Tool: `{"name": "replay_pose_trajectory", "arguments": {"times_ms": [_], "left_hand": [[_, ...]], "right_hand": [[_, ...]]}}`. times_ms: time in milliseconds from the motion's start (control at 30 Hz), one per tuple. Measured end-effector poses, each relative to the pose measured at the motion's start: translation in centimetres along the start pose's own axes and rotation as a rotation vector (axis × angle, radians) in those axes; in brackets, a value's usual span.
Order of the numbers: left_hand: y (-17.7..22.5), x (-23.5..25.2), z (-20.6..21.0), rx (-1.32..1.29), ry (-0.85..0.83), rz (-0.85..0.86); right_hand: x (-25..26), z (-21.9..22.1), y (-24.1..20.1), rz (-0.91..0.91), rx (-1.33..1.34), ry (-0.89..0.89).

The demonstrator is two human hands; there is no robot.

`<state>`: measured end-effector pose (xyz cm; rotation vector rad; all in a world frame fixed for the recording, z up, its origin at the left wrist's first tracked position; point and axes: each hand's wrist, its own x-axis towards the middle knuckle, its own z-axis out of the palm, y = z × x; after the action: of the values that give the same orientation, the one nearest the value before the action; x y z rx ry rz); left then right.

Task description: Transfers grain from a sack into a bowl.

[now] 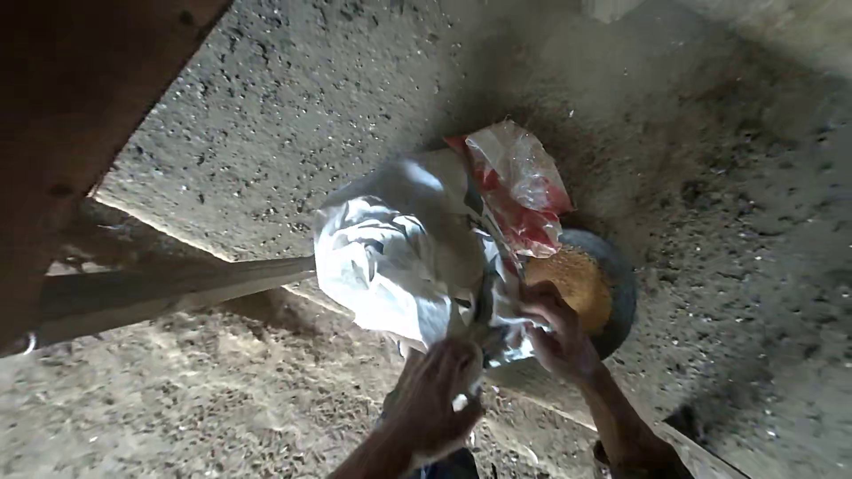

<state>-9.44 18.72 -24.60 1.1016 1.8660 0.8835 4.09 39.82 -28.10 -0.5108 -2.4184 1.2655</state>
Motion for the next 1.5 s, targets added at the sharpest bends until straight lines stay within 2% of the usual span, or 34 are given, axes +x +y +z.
{"name": "replay_pose_trajectory", "arguments": {"times_ms": [67, 100, 200, 233, 267, 300, 367, 400, 467, 567, 633, 667, 700, 800, 833, 867, 933, 967, 1000, 1067, 1133, 1200, 1267, 1333, 1367, 1400, 1467, 1500], "left_hand": [[2.5, -1.5, -0.2, -0.205, -0.172, -0.101], [3.7, -2.4, -0.5, -0.241, -0.124, -0.104], [4.9, -4.1, -1.1, 0.018, 0.510, -0.082], [3.6, -3.1, -1.5, 0.098, 0.662, -0.142], [1.9, -1.7, -2.1, 0.064, 0.745, -0.244], [0.5, -0.1, -2.9, -0.094, 0.765, -0.408], [-2.0, 2.8, -3.9, -0.569, 0.777, -0.751], [-3.0, 3.7, -3.6, -0.733, 0.811, -0.812], [-4.3, 3.3, -1.9, -0.900, 0.942, -0.765], [-5.4, -2.2, 0.6, -1.058, 1.173, -0.688], [-5.8, -5.9, 2.8, -1.031, 1.239, -0.745], [-5.9, -7.3, 4.0, -0.999, 1.251, -0.750], [-6.1, -8.0, 4.8, -0.979, 1.256, -0.735], [-6.2, -8.3, 5.7, -0.929, 1.281, -0.672], [-5.8, -7.8, 5.5, -0.921, 1.290, -0.642], [-5.3, -7.4, 5.1, -0.902, 1.293, -0.608], [-4.4, -7.2, 4.6, -0.877, 1.274, -0.551], [-4.0, -7.3, 4.4, -0.873, 1.271, -0.530], [-3.9, -7.5, 4.3, -0.861, 1.268, -0.517], [-4.9, -7.9, 3.9, -0.823, 1.250, -0.543], [-6.7, -9.0, 3.9, -0.774, 1.177, -0.626], [-8.2, -9.7, 3.2, -0.710, 1.033, -0.712], [-7.6, -10.4, 1.0, -0.528, 0.872, -0.712], [-4.8, -10.7, -1.1, -0.247, 0.933, -0.494], [-3.2, -10.2, -2.1, -0.142, 0.949, -0.310], [-1.6, -9.0, -3.1, -0.101, 0.892, -0.129], [0.4, -4.0, -5.5, -0.032, 0.598, 0.062], [0.4, -0.6, -6.8, 0.040, 0.416, 0.042]], "right_hand": [[-2.9, -0.9, -0.7, 0.000, 0.041, 0.012], [-4.0, -1.2, -0.8, -0.006, 0.061, 0.003], [-6.5, -1.5, -0.5, -0.027, 0.081, -0.042], [-6.9, -1.3, -0.3, -0.026, 0.077, -0.053], [-6.8, -1.1, -0.3, -0.026, 0.072, -0.057], [-6.6, -0.9, -0.2, -0.034, 0.067, -0.059], [-6.4, -0.9, -0.1, -0.058, 0.061, -0.092], [-6.5, -0.9, 0.0, -0.047, 0.048, -0.114], [-7.0, -1.3, 0.4, 0.092, -0.003, -0.123], [-6.5, -2.6, 1.3, 0.538, -0.079, -0.183], [-5.1, -3.7, 1.1, 0.655, -0.161, -0.448], [-4.3, -4.1, 0.2, 0.624, -0.240, -0.569], [-3.4, -4.3, -1.6, 0.558, -0.327, -0.590], [-0.9, -1.2, -7.8, 0.105, -0.432, -0.195], [0.3, 1.0, -9.5, 0.012, -0.356, -0.202], [1.8, 3.4, -10.8, 0.004, -0.262, -0.355], [5.8, 8.4, -10.6, 0.223, -0.256, -0.936], [7.7, 10.8, -8.8, 0.323, -0.316, -1.100], [9.4, 12.2, -6.9, 0.405, -0.375, -1.123], [13.7, 11.3, -4.7, 0.540, -0.447, -0.930], [17.8, 8.0, -4.5, 0.558, -0.529, -0.651], [21.5, 5.7, -4.4, 0.498, -0.629, -0.531], [23.5, 5.5, -5.4, 0.404, -0.737, -0.508], [23.8, 6.1, -7.1, 0.356, -0.805, -0.516], [23.7, 6.4, -7.4, 0.337, -0.821, -0.513], [23.4, 6.7, -7.4, 0.320, -0.831, -0.511], [22.3, 7.5, -6.5, 0.242, -0.858, -0.504], [21.7, 7.6, -5.7, 0.176, -0.849, -0.484]]}}
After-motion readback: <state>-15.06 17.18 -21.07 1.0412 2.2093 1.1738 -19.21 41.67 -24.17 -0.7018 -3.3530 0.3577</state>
